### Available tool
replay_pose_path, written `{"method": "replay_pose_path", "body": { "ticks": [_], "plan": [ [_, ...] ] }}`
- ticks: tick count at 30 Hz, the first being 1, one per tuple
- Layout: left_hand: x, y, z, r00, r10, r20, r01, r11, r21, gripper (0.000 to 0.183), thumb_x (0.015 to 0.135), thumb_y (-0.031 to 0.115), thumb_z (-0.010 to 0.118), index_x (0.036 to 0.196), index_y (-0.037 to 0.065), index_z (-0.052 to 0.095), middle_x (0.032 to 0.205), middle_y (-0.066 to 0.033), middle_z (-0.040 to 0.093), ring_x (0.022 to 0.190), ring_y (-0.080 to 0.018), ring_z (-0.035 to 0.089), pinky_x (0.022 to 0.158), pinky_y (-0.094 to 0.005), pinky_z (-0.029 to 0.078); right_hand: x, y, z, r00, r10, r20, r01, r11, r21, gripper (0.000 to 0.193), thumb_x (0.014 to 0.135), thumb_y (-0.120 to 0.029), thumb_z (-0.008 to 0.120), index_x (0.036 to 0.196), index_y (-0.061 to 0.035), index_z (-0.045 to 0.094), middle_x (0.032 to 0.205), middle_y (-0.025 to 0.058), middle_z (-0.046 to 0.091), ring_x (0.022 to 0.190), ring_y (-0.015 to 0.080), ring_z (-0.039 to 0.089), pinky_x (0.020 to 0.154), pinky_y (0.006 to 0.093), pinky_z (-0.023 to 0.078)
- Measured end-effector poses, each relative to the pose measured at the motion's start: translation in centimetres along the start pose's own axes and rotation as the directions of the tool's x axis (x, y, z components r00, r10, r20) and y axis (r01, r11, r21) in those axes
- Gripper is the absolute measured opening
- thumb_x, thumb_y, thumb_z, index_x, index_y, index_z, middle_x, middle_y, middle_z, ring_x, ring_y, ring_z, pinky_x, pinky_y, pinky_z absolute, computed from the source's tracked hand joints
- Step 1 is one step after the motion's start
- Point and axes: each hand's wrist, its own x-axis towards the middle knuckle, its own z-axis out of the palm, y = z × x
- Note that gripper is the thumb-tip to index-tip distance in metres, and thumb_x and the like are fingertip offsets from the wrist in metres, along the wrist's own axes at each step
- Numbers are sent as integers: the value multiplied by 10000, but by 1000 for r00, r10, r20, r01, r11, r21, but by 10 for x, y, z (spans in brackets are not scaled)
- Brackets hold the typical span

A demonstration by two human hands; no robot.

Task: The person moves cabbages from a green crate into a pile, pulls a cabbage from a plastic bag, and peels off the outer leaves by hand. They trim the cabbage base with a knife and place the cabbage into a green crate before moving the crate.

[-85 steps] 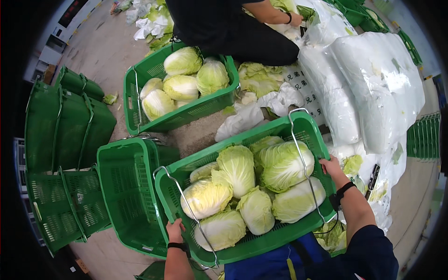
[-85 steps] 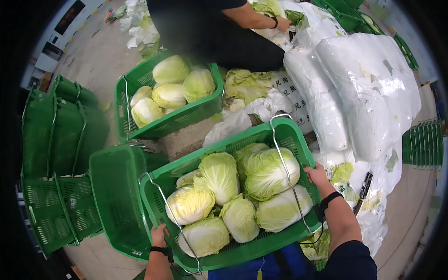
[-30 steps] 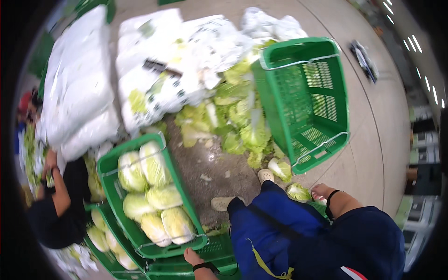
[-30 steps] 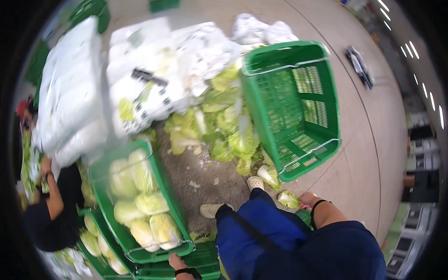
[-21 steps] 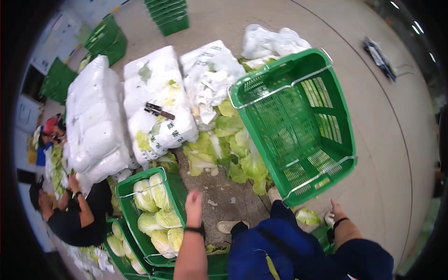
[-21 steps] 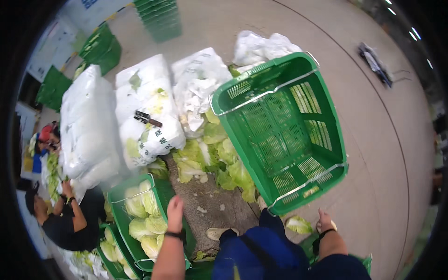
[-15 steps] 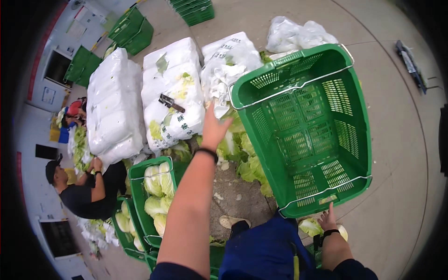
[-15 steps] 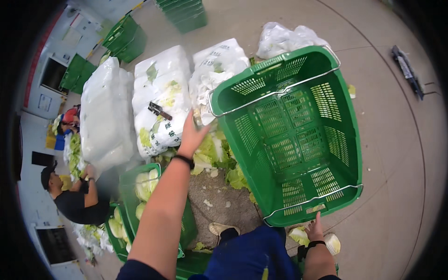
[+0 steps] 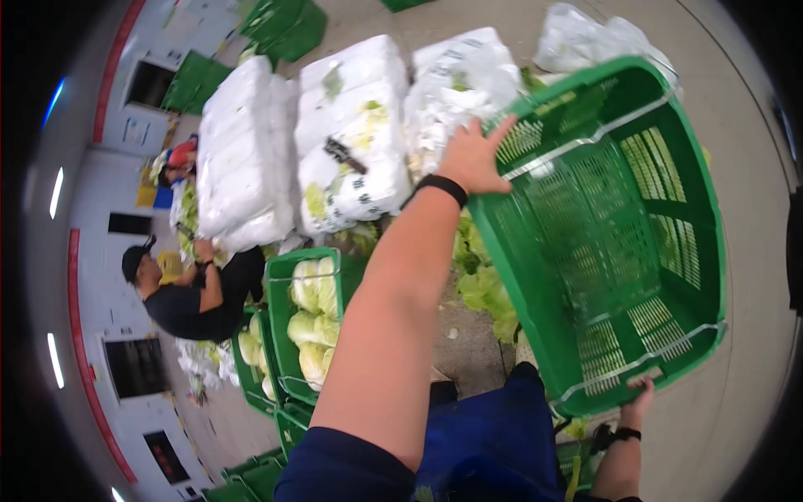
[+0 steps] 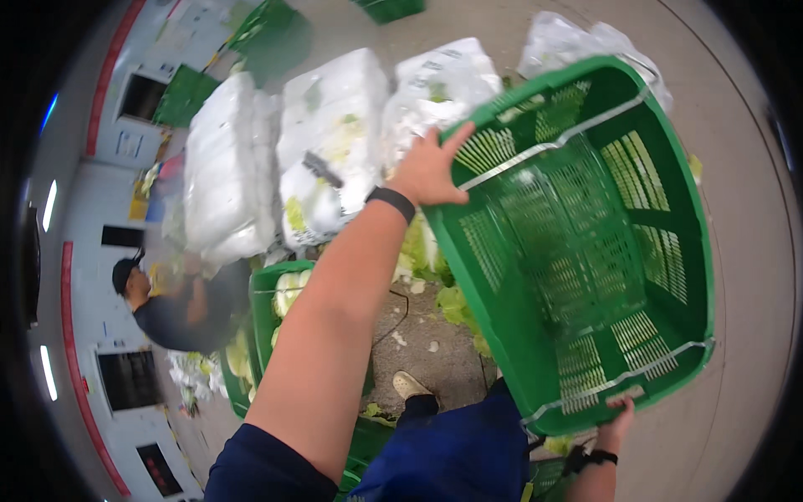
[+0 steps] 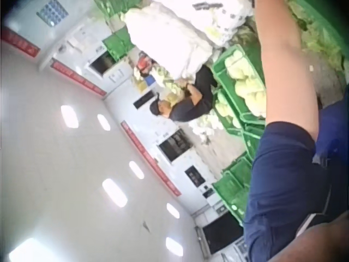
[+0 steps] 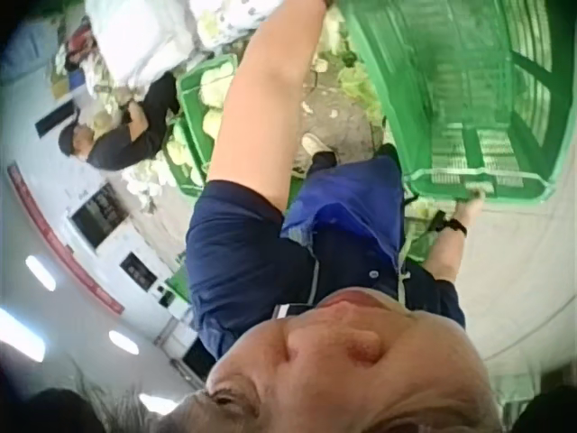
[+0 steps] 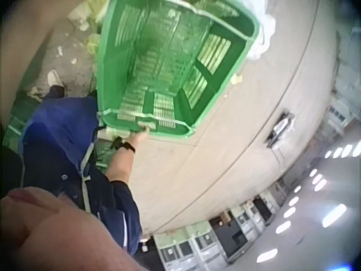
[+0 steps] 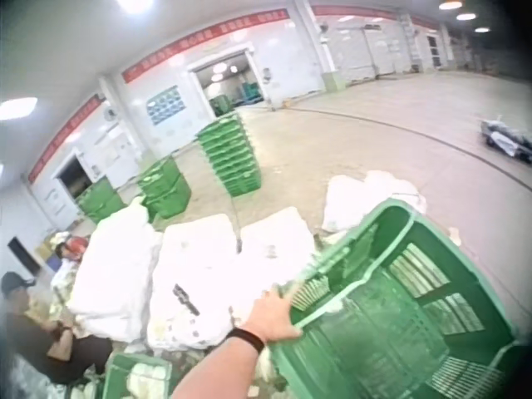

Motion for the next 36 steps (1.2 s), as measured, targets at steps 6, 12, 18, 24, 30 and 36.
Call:
{"method": "replay_pose_path", "body": {
  "ticks": [6, 12, 18, 24, 30, 36],
  "plan": [
    [-89, -29, 28, 918, -98, 385, 286, 835, -469, 1005, 585, 326, 728, 1433, 290, 189, 1355, -380, 216, 1243, -488, 318, 1038, -444, 321, 12, -121, -67, 977, -112, 184, 149, 968, -203, 86, 843, -165, 523, 784, -104, 510, 615, -13, 445, 557, 113, 446, 530, 263, 416],
    [-222, -39, 53, 908, -123, 401, 415, 403, -815, 963, 611, 141, 684, 1443, 203, 202, 1326, -241, 320, 1231, -372, 334, 1056, -397, 268, -56, -248, -22, 866, -451, 215, 493, 704, -512, 154, 847, -180, 533, 927, -51, 554, 608, -16, 439, 538, 90, 442, 481, 233, 387],
    [-402, -20, 5, 939, -309, 150, 247, 305, -920, 838, 651, 165, 651, 1407, 111, 295, 1381, -174, 334, 1277, -284, 323, 1072, -356, 231, -83, -344, 71, 646, -466, 605, 764, 394, -511, 193, 841, -215, 533, 947, -53, 533, 596, -24, 444, 481, 76, 428, 421, 218, 346],
    [-589, 19, -51, 639, -738, 217, 297, -24, -955, 497, 689, 86, 602, 1180, 33, 553, 1123, -56, 536, 1060, -171, 506, 910, -292, 401, -224, -241, 326, 376, -106, 921, 885, 336, -322, 176, 776, -102, 541, 938, -36, 556, 613, -6, 479, 504, 95, 477, 444, 234, 393],
    [-719, 82, -82, 92, -953, 288, 79, -281, -956, 469, 699, 43, 554, 1167, 17, 537, 997, -59, 572, 907, -145, 529, 798, -260, 422, -411, -44, 507, 4, 292, 956, 924, 365, -115, 91, 715, -33, 544, 803, -15, 533, 595, 33, 513, 460, 123, 495, 419, 257, 407],
    [-795, 101, -41, -345, -886, 310, -192, -257, -947, 494, 661, 47, 518, 1152, -3, 527, 781, -11, 509, 641, -96, 468, 584, -217, 390, -610, 188, 596, -258, 582, 771, 921, 388, 15, 77, 716, -15, 577, 779, 28, 564, 588, 61, 538, 468, 132, 506, 420, 267, 391]
  ]
}}
